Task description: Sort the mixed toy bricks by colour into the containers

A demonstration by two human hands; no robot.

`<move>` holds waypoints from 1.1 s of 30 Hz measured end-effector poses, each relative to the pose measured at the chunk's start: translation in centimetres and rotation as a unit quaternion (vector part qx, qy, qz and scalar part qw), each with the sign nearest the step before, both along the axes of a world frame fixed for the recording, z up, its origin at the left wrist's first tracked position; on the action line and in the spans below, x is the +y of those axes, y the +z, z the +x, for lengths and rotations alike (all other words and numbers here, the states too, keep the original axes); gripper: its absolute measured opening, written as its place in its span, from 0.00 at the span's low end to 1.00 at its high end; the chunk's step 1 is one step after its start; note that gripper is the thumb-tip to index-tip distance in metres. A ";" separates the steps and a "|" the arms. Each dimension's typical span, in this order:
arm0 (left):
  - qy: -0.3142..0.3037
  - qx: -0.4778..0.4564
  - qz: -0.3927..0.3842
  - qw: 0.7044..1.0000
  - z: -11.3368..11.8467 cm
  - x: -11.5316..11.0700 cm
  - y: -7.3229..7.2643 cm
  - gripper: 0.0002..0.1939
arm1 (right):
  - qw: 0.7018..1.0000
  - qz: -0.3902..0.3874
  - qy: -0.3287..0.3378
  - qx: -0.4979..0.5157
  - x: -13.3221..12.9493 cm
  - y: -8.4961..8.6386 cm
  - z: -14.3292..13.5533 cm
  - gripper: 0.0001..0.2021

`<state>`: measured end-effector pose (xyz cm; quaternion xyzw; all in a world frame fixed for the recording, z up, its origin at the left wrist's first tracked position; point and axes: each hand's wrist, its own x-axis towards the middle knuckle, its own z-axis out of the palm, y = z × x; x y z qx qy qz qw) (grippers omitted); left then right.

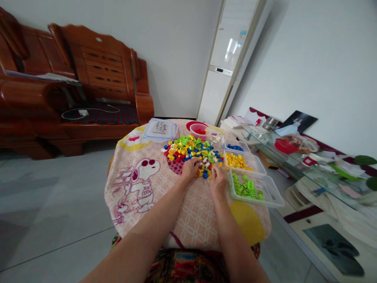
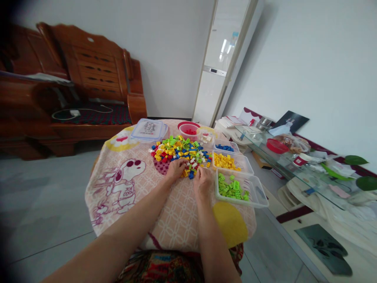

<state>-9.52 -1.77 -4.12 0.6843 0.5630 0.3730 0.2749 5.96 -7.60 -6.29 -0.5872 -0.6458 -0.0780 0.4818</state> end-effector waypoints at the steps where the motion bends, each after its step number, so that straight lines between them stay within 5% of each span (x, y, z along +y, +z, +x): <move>1: 0.000 0.000 -0.001 1.000 0.0 0.0 0.0 0.19 | 1.000 0.014 -0.003 0.009 -0.4 0.1 0.0 0.15; 6: 0.009 0.013 0.002 1.000 0.1 0.1 0.0 0.18 | 0.996 0.074 -0.047 0.031 -2.3 1.8 0.9 0.15; 11: 0.010 0.007 0.001 1.000 0.1 0.2 -0.3 0.19 | 0.987 0.087 -0.126 0.042 -3.1 3.9 4.8 0.16; 17: 0.009 0.005 -0.001 1.000 0.1 0.1 -0.2 0.18 | 0.976 0.076 -0.201 0.044 -3.3 4.2 8.6 0.16; 24: 0.012 0.001 -0.007 1.000 0.1 0.2 -0.3 0.18 | 0.992 0.084 -0.096 0.014 -3.2 3.9 3.5 0.15; 33: 0.008 0.004 0.004 1.000 0.1 0.2 -0.4 0.18 | 0.997 -0.057 0.009 -0.048 -2.2 0.0 0.8 0.16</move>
